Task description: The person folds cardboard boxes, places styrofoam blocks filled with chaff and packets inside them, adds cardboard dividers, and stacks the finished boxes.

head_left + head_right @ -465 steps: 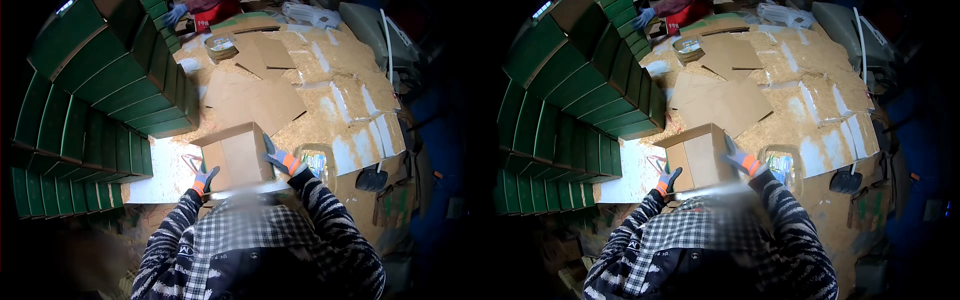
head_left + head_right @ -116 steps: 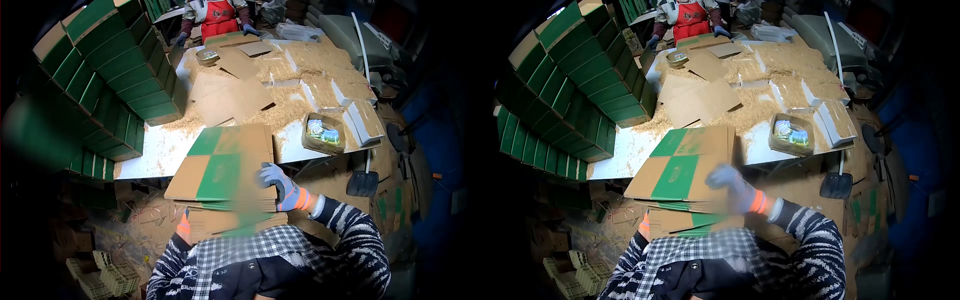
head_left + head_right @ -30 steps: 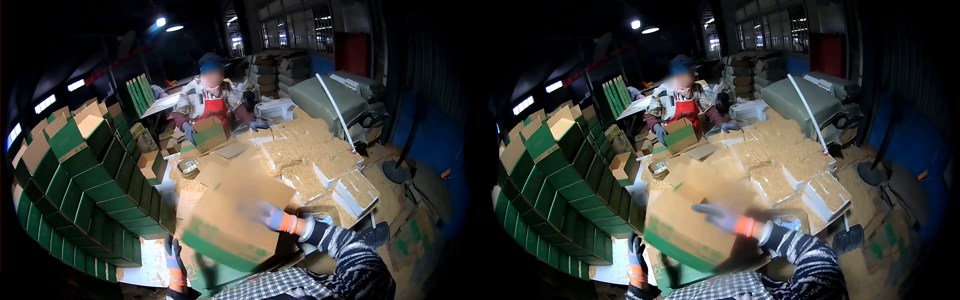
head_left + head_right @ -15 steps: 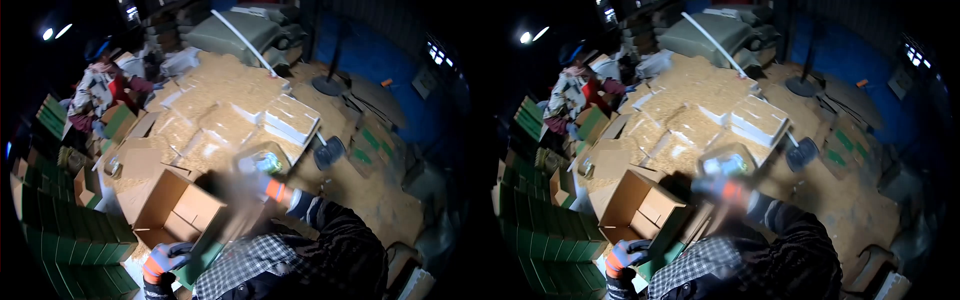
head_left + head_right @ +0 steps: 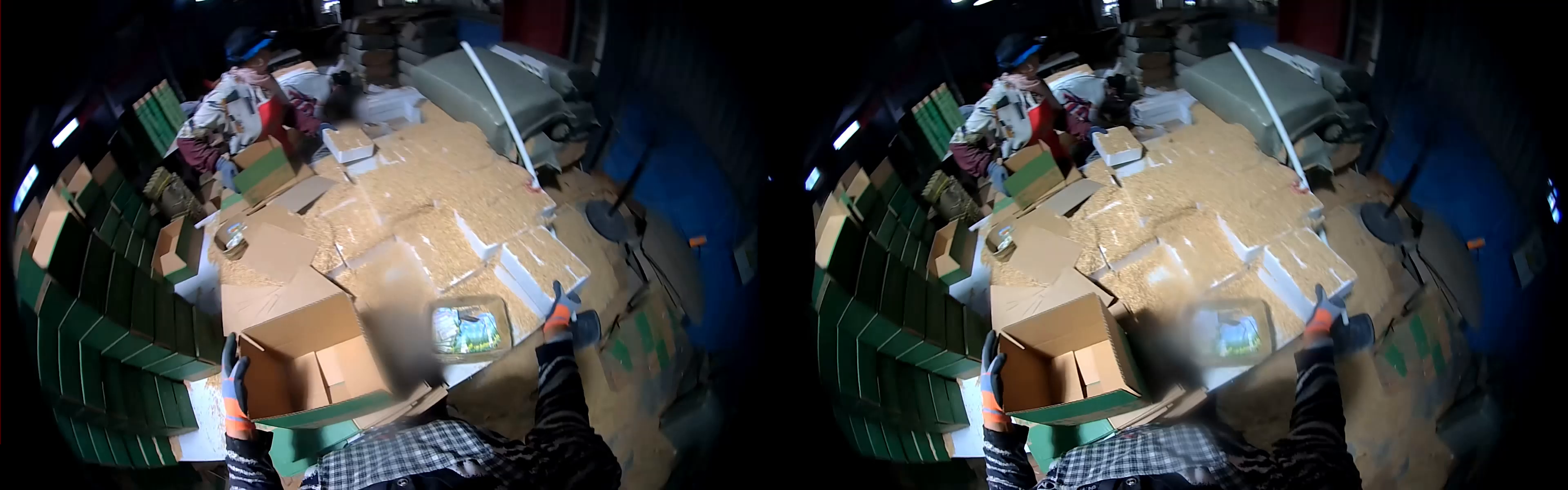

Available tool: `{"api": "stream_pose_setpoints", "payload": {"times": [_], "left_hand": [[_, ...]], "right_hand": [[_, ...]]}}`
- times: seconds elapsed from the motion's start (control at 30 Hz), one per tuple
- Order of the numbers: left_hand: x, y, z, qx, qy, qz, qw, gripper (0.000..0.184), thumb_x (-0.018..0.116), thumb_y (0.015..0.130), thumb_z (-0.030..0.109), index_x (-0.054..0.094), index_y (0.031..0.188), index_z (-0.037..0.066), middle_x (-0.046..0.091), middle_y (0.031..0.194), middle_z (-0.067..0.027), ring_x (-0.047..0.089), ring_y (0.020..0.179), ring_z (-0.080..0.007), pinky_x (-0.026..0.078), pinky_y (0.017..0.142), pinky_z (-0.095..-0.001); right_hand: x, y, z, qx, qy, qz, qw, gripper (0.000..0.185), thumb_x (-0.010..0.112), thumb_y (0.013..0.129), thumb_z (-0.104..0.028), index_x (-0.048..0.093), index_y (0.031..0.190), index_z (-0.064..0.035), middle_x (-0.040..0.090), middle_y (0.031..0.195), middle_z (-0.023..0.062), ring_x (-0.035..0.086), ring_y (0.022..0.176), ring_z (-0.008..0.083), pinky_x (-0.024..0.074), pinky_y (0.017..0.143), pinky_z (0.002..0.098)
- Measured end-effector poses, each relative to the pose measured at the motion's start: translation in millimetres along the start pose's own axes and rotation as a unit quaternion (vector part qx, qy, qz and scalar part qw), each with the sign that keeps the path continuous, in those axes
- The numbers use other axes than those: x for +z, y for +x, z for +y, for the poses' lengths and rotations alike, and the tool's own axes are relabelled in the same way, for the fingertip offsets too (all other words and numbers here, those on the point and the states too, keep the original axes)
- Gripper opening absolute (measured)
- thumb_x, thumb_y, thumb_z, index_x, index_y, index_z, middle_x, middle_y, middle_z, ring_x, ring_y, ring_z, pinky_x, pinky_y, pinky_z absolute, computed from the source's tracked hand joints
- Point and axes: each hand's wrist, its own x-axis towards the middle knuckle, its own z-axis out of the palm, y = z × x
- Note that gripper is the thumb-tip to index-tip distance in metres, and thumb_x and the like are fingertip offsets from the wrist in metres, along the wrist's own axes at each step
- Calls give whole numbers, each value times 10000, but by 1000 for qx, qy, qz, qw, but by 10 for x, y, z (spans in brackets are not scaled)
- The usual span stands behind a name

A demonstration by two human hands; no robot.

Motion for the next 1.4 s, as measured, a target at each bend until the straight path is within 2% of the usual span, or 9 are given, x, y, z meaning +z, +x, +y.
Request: {"api": "stream_pose_setpoints", "payload": {"times": [0.2,0.37,0.57,0.67,0.9,0.97,1.07,1.23,1.4], "left_hand": [[26,-35,-51,33,-13,-53,998,821,502,679,40,412,1496,31,443,1513,-109,357,1414,-207,298,1131,-288],[141,-123,9,-4,-62,-26,998,765,470,726,-6,422,1489,19,466,1491,-101,431,1314,-165,410,1001,-246],[180,-2,-151,80,-153,11,985,517,527,978,174,427,1451,-11,479,1458,-137,403,1378,-236,299,1147,-329],[194,115,-483,53,-240,16,969,458,516,1012,214,465,1415,2,524,1398,-127,451,1329,-224,348,1114,-331],[114,-6,-458,67,-67,37,995,737,540,780,1,386,1500,34,473,1453,-114,506,1242,-210,422,1008,-291],[107,-32,-411,100,-18,41,994,807,457,727,-60,357,1521,48,434,1490,-102,500,1231,-202,444,962,-253],[218,-153,-169,28,-50,38,998,846,446,689,-58,367,1523,57,428,1503,-98,452,1303,-200,397,1003,-235],[47,-134,-286,37,-49,30,998,891,431,655,-74,362,1533,64,390,1546,-81,414,1353,-186,374,1007,-208],[203,-273,160,-65,-63,-4,996,877,395,682,-122,355,1537,68,401,1541,-43,392,1353,-115,379,969,-183]], "right_hand": [[-894,-191,-808,204,545,-221,782,322,650,861,-29,580,1176,-28,628,1133,181,624,1026,303,511,907,416],[-1615,-491,-2229,-497,185,-203,823,348,653,862,-44,592,1203,-8,588,1246,150,590,1143,263,503,941,363],[-1531,-1097,-3815,-591,284,-408,636,397,705,795,9,656,1171,-108,544,1274,222,590,1152,399,484,959,423],[-1442,-1788,-4402,-134,305,-664,670,590,812,754,-127,560,1278,-25,587,1229,138,565,1168,249,453,995,346],[-776,-2805,-4341,-415,140,-694,571,963,736,826,-325,167,1553,-53,549,1357,241,598,1164,313,487,947,359],[-831,-2666,-4462,-365,-87,-749,546,717,710,826,-315,437,1410,0,689,1089,215,682,911,343,534,799,411],[-521,-2810,-4329,-747,-285,-549,244,243,663,778,-246,745,846,-28,709,905,217,679,800,357,535,722,450],[-869,-2880,-4225,-677,-97,-524,507,338,660,831,-161,675,1145,-37,711,938,154,694,904,337,551,799,427],[-118,-2005,-3140,-279,318,-421,802,266,679,858,-146,657,1108,-58,674,1016,166,663,921,346,546,816,395]]}}
